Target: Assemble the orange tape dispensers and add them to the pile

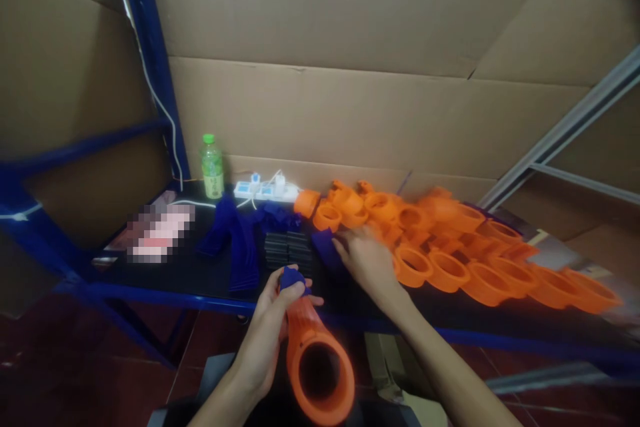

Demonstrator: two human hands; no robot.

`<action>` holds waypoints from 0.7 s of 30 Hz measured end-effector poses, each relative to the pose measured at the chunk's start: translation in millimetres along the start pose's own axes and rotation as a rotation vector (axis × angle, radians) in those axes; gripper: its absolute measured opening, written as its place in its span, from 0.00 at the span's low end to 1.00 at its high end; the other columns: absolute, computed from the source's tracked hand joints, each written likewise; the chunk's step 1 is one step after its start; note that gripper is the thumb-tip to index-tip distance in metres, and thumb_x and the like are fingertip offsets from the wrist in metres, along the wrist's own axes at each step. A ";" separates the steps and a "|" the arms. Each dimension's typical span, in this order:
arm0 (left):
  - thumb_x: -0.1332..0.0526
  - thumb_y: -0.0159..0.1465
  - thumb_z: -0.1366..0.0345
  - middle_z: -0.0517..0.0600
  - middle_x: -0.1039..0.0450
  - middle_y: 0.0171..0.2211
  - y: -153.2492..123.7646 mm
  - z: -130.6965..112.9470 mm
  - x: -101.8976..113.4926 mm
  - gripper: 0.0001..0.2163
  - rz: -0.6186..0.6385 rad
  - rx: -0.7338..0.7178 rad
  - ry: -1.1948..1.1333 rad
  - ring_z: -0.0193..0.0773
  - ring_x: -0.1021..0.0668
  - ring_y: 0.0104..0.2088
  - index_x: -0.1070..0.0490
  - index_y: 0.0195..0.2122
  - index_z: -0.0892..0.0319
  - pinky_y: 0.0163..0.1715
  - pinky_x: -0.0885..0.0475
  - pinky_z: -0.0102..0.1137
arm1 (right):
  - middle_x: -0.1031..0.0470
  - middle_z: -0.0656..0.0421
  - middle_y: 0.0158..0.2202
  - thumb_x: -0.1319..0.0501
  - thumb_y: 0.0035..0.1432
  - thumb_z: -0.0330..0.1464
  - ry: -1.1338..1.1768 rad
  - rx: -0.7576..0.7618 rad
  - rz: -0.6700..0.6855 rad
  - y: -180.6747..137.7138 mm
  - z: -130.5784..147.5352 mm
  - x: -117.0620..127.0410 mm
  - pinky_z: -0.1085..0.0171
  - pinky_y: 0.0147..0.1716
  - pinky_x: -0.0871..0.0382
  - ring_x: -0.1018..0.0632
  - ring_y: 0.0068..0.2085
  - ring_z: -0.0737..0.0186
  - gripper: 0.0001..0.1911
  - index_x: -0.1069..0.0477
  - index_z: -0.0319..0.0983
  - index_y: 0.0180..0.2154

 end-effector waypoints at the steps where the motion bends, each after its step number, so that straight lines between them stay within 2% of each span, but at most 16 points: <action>1: 0.33 0.61 0.59 0.56 0.25 0.48 0.5 0.7 1.6 0.18 -0.012 0.010 -0.036 0.50 0.20 0.46 0.29 0.52 0.55 0.42 0.25 0.39 | 0.23 0.46 0.45 0.43 0.65 0.36 -0.036 -0.017 0.020 4.7 -1.7 -8.0 0.58 0.39 0.30 0.25 0.50 0.47 0.14 0.23 0.36 0.43; 3: 0.33 0.60 0.58 0.55 0.24 0.45 2.1 2.8 6.2 0.19 -0.049 0.033 -0.095 0.49 0.20 0.44 0.27 0.51 0.56 0.41 0.24 0.37 | 0.23 0.42 0.41 0.42 0.64 0.35 -0.050 -0.043 0.029 9.8 -2.9 -18.2 0.58 0.37 0.31 0.25 0.49 0.44 0.13 0.23 0.32 0.39; 6: 0.33 0.60 0.54 0.55 0.23 0.40 4.6 5.2 9.3 0.20 -0.064 0.067 -0.158 0.48 0.19 0.41 0.26 0.50 0.58 0.39 0.23 0.37 | 0.22 0.42 0.37 0.41 0.63 0.33 -0.061 -0.079 0.032 12.4 -4.1 -21.4 0.60 0.35 0.34 0.23 0.45 0.45 0.11 0.24 0.32 0.38; 12: 0.34 0.61 0.55 0.54 0.21 0.35 6.0 -0.5 7.1 0.17 -0.035 0.021 -0.196 0.47 0.19 0.40 0.25 0.47 0.60 0.38 0.23 0.36 | 0.22 0.50 0.36 0.46 0.66 0.38 -0.001 -0.095 -0.022 9.2 -5.2 7.3 0.62 0.33 0.35 0.22 0.39 0.53 0.15 0.24 0.37 0.38; 14: 0.34 0.62 0.55 0.54 0.20 0.36 5.9 -1.9 8.4 0.18 -0.043 -0.017 -0.203 0.48 0.19 0.41 0.25 0.48 0.60 0.39 0.23 0.37 | 0.23 0.53 0.35 0.46 0.66 0.40 0.101 -0.068 -0.110 -1.6 0.4 27.3 0.62 0.34 0.34 0.22 0.38 0.54 0.15 0.25 0.39 0.38; 17: 0.34 0.61 0.57 0.55 0.20 0.40 4.9 -7.6 10.0 0.19 -0.056 -0.128 -0.203 0.47 0.19 0.42 0.26 0.51 0.59 0.41 0.24 0.37 | 0.23 0.55 0.37 0.42 0.64 0.40 0.397 0.099 -0.272 -31.3 21.6 64.1 0.59 0.39 0.31 0.23 0.41 0.55 0.11 0.27 0.41 0.36; 19: 0.33 0.62 0.58 0.55 0.20 0.42 3.5 -10.8 8.0 0.19 -0.040 -0.177 -0.198 0.46 0.19 0.43 0.27 0.53 0.58 0.43 0.25 0.37 | 0.23 0.55 0.43 0.39 0.62 0.38 0.582 0.221 -0.254 -53.1 39.5 80.8 0.57 0.45 0.30 0.23 0.46 0.54 0.07 0.28 0.42 0.37; 21: 0.33 0.62 0.60 0.55 0.21 0.44 1.9 -13.3 4.5 0.18 -0.013 -0.209 -0.186 0.46 0.20 0.46 0.27 0.53 0.57 0.44 0.25 0.36 | 0.25 0.55 0.51 0.38 0.62 0.37 0.729 0.280 -0.115 -69.6 55.4 84.9 0.56 0.49 0.29 0.24 0.51 0.53 0.06 0.30 0.44 0.39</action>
Point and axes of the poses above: each hand's wrist, its own y-axis towards the middle knuckle, its own x-axis out of the back of the hand, z = x × y, the point moved 7 cm from there along y, towards the middle knuckle
